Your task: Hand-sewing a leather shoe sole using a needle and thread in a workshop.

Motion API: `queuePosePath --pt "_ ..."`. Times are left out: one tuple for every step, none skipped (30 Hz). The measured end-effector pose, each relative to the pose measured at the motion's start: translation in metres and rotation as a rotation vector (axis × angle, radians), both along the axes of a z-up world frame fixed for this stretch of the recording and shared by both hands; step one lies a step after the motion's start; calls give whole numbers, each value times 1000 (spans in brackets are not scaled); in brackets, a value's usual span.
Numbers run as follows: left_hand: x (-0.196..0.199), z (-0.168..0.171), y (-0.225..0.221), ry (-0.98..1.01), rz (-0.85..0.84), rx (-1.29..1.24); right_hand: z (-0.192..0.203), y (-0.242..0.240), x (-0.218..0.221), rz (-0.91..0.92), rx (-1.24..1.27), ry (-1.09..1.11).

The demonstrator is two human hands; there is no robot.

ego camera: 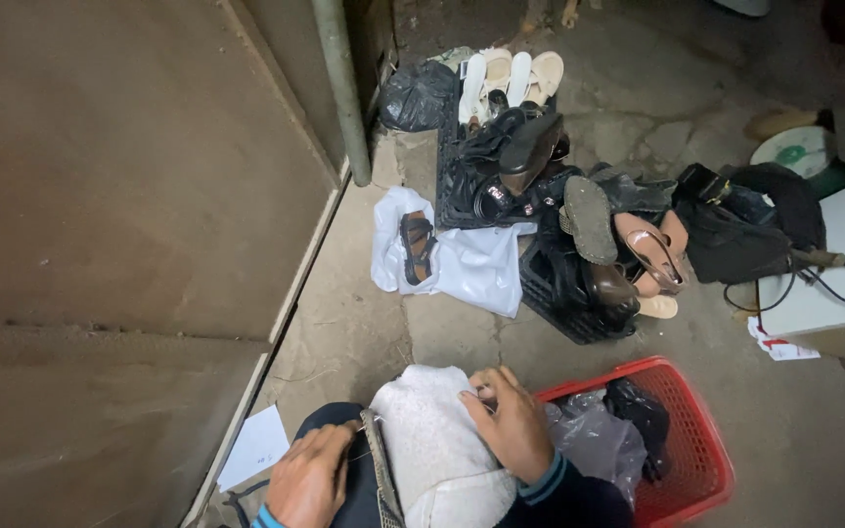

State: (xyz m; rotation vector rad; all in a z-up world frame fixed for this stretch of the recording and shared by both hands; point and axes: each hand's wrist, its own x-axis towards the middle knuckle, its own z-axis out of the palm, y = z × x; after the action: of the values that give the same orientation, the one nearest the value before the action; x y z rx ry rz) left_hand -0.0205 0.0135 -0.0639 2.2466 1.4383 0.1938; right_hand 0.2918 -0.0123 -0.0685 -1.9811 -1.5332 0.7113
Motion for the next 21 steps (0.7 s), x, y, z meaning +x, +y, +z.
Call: queuePosePath --pt "4 -1 1 -2 1 4 6 0 -8 1 4 -2" --pt "9 -3 2 0 -5 -24 13 -1 -15 57 136 -60" --pt "12 -5 4 1 -12 -53 19 -2 -24 112 267 -118" --pt "14 -2 3 0 -12 -49 26 -1 -35 112 271 -120" --pt "18 1 3 -15 15 -38 33 0 -45 181 327 -71" --pt "21 4 3 -31 41 -28 40 0 -54 250 383 -23" --pt "21 3 3 -31 40 -25 33 0 -59 249 386 -24" --pt "21 2 3 -39 58 -32 26 0 -64 333 360 -9" --pt "21 1 3 -45 77 -38 19 1 -69 418 334 8" --pt "20 -1 2 -44 78 -34 19 0 -68 419 338 9" --pt "19 -3 1 -36 96 -19 18 -1 -69 447 348 34" --pt "17 -6 0 -29 115 -4 17 -1 -69 476 359 60" --pt "17 -6 0 -29 121 -5 24 -2 -67 481 358 60" --pt "17 -5 0 -31 110 -20 29 -2 -64 488 329 141" --pt "17 -5 2 -31 91 -36 35 -3 -61 487 299 221" --pt "18 -6 2 -32 90 -37 46 -3 -59 485 299 220" --pt "19 -6 2 -55 86 -9 58 -3 -56 449 151 377" --pt "20 -7 2 -79 82 19 69 -3 -53 410 2 531" --pt "21 -6 2 -79 80 20 73 -4 -55 408 3 530" --pt "22 -5 3 -89 73 28 78 -4 -56 364 23 621" --pt "23 -4 3 -97 68 35 81 -4 -58 322 42 712"
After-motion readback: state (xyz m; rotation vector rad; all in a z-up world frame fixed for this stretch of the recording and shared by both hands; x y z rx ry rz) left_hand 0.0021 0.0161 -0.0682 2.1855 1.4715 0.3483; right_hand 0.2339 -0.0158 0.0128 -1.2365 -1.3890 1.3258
